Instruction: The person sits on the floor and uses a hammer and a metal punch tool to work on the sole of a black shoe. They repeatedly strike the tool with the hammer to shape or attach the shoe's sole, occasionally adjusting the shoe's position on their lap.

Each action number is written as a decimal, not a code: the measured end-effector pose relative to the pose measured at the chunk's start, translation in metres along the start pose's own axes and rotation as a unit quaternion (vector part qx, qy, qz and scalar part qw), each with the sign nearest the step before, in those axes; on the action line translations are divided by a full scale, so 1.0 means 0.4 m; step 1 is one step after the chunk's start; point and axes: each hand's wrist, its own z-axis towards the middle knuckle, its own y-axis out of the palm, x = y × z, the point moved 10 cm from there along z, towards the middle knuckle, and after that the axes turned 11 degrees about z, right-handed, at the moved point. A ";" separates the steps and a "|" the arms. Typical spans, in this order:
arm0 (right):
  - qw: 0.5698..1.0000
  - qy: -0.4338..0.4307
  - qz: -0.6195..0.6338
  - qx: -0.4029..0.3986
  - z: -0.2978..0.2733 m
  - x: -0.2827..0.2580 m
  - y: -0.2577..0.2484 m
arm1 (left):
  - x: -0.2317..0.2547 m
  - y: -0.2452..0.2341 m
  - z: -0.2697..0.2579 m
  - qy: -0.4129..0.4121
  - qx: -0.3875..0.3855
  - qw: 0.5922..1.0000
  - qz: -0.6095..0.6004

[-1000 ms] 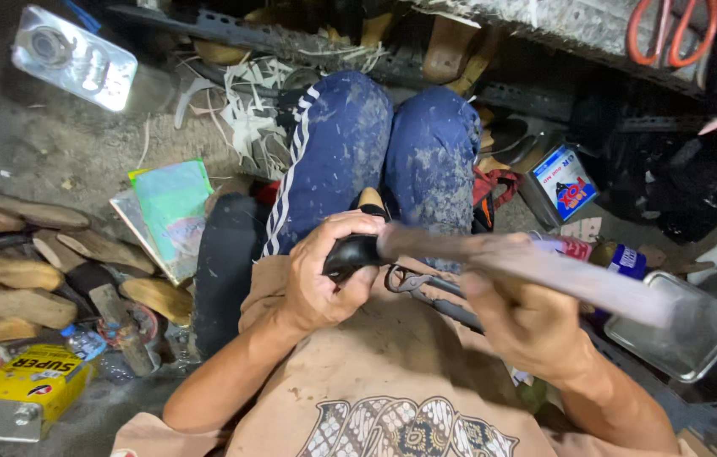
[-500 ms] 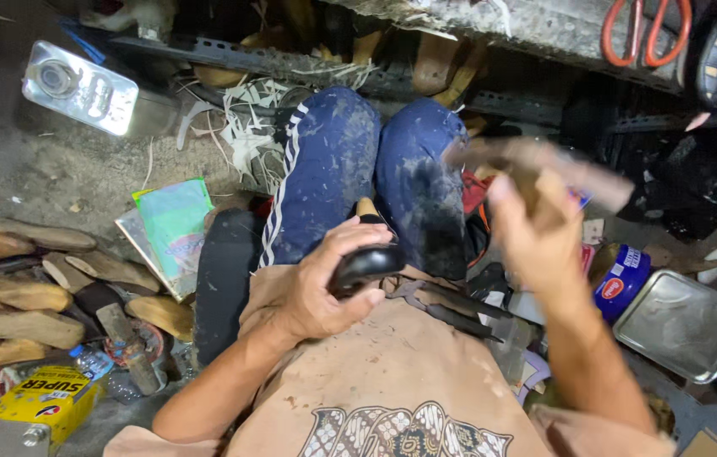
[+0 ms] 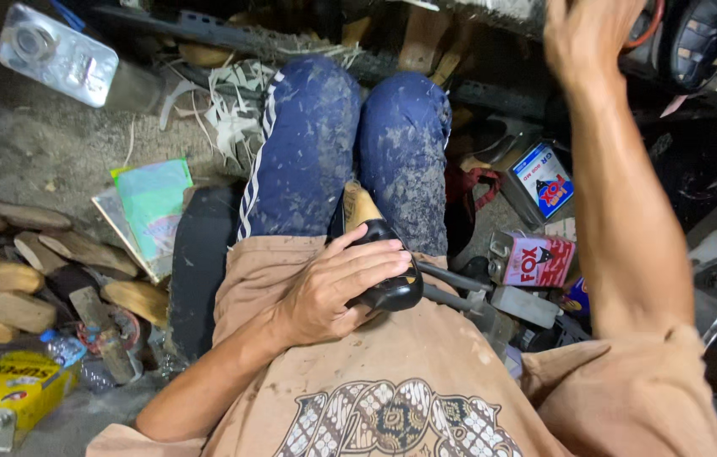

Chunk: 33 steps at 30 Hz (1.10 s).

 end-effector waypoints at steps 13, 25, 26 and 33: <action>0.916 0.297 0.203 -0.176 -0.718 -0.458 0.102 | -0.367 0.062 0.225 -0.248 -0.040 0.966 0.059; 0.343 0.413 0.843 -0.031 -0.702 -0.449 0.107 | -0.317 0.068 0.223 -0.196 -0.118 0.973 -0.022; 0.350 0.398 0.848 0.000 -0.676 -0.438 0.080 | -0.316 0.073 0.226 -0.190 -0.121 0.974 -0.026; 0.355 0.252 0.899 0.056 -0.506 -0.406 -0.074 | -0.312 0.073 0.234 -0.188 -0.115 0.975 -0.012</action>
